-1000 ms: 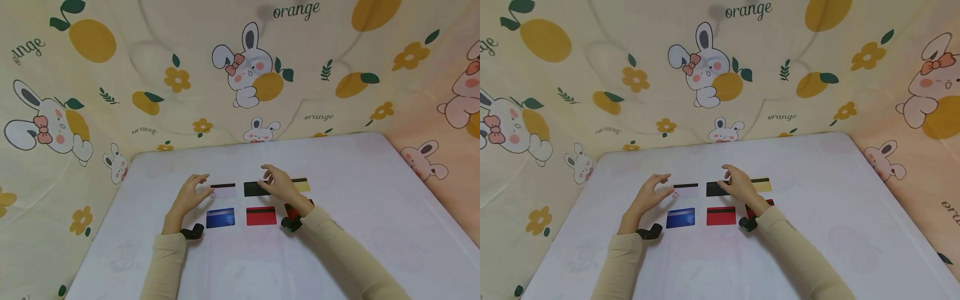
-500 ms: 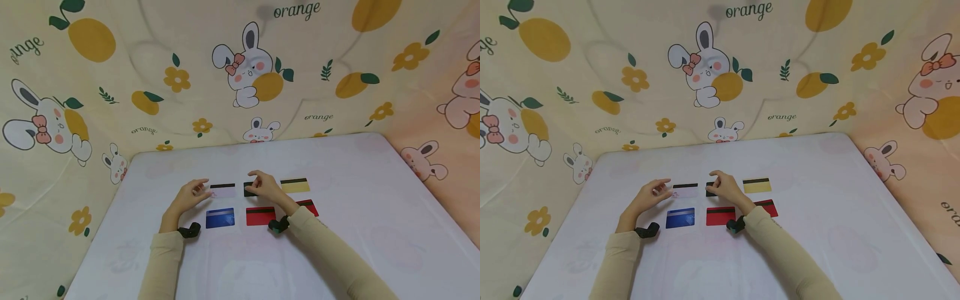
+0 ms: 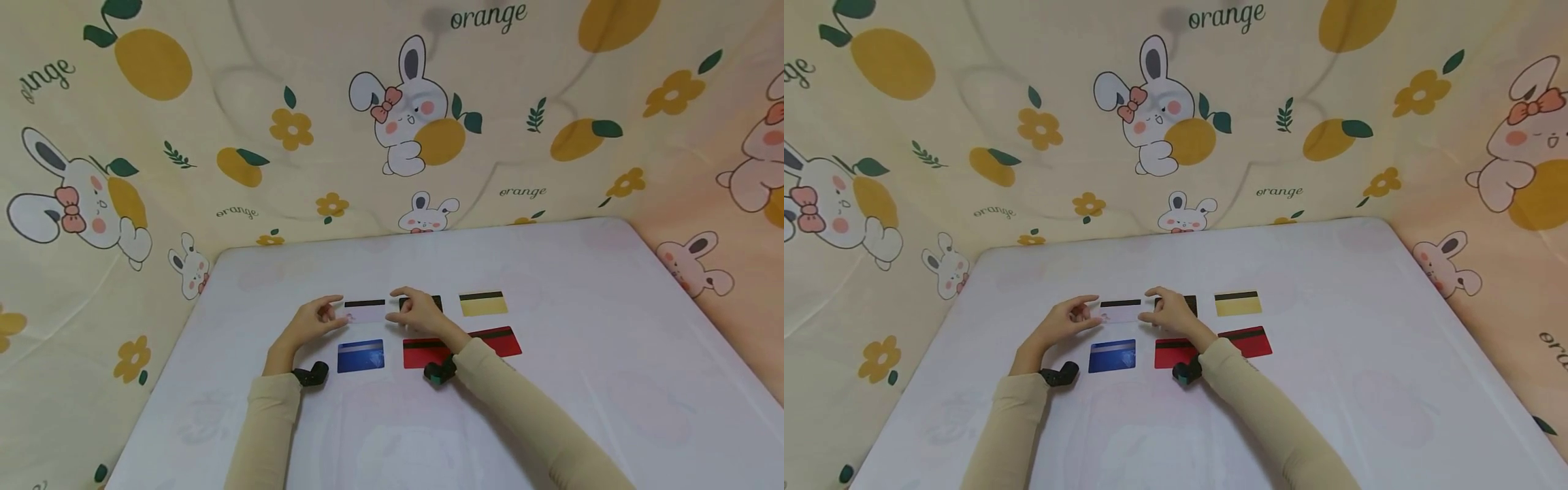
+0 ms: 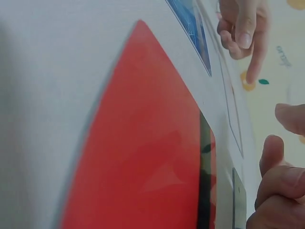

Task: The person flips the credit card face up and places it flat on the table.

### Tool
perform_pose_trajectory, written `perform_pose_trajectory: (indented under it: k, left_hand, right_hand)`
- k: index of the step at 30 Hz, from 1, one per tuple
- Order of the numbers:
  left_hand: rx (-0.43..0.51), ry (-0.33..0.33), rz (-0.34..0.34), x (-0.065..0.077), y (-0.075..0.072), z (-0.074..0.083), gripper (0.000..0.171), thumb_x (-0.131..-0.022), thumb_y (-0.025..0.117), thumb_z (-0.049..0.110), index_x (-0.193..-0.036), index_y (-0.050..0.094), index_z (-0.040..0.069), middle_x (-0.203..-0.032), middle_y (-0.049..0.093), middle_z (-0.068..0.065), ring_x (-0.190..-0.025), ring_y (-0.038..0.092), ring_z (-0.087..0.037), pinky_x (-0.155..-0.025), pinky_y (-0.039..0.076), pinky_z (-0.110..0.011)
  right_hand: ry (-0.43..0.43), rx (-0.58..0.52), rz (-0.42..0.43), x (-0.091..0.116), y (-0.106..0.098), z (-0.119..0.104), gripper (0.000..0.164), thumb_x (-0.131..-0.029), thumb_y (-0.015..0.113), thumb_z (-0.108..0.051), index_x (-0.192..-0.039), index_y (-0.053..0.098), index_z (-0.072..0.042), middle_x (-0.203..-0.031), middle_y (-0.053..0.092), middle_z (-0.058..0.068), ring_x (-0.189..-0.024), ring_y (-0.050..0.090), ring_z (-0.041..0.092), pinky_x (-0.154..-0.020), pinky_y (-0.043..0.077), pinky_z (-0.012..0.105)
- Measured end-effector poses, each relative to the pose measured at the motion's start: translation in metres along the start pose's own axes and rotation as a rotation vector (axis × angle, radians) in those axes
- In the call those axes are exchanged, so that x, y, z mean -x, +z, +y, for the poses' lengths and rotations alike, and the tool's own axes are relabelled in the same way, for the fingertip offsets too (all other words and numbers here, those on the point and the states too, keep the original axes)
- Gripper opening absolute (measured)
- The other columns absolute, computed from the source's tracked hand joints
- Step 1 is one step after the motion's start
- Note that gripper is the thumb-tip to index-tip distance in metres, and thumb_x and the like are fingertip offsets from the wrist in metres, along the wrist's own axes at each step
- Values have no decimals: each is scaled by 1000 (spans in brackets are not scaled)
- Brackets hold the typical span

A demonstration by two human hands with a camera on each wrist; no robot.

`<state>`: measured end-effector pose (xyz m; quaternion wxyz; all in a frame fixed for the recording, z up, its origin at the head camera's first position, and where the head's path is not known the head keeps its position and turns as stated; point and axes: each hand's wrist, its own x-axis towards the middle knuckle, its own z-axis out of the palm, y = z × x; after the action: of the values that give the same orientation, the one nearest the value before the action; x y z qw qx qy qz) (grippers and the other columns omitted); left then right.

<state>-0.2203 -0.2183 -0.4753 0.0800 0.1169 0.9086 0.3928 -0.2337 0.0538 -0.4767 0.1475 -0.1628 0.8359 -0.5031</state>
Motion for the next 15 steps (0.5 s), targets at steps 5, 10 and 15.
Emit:
perform_pose_trajectory:
  k: [5, 10, 15]
  left_hand:
    - [-5, 33, -12, -4, -1, -2, 59, -81, 76, 21, -132, 55, 0, -81, 58, -7, -70, 46, -9, -62, 39, -19]
    - [-12, 21, -23, -7, 1, -3, 60, -80, 78, 21, -132, 56, 1, -81, 57, -6, -68, 45, -9, -62, 38, -18]
    - [-11, -6, -34, -8, 1, -3, 64, -78, 79, 22, -134, 55, 2, -80, 56, -6, -67, 43, -9, -61, 36, -20]
  right_hand:
    - [53, 16, -19, -4, 5, -2, 56, -83, 74, -20, -133, 52, -4, -57, 57, -4, -44, 40, 6, -45, 33, 20]
    - [107, -8, -32, -6, 8, -4, 58, -83, 73, -18, -135, 51, -5, -52, 54, -6, -38, 39, 5, -43, 33, 19]
    - [157, -12, -49, -8, 12, -5, 61, -83, 73, -15, -138, 49, -7, -50, 54, -4, -37, 41, 5, -42, 36, 18]
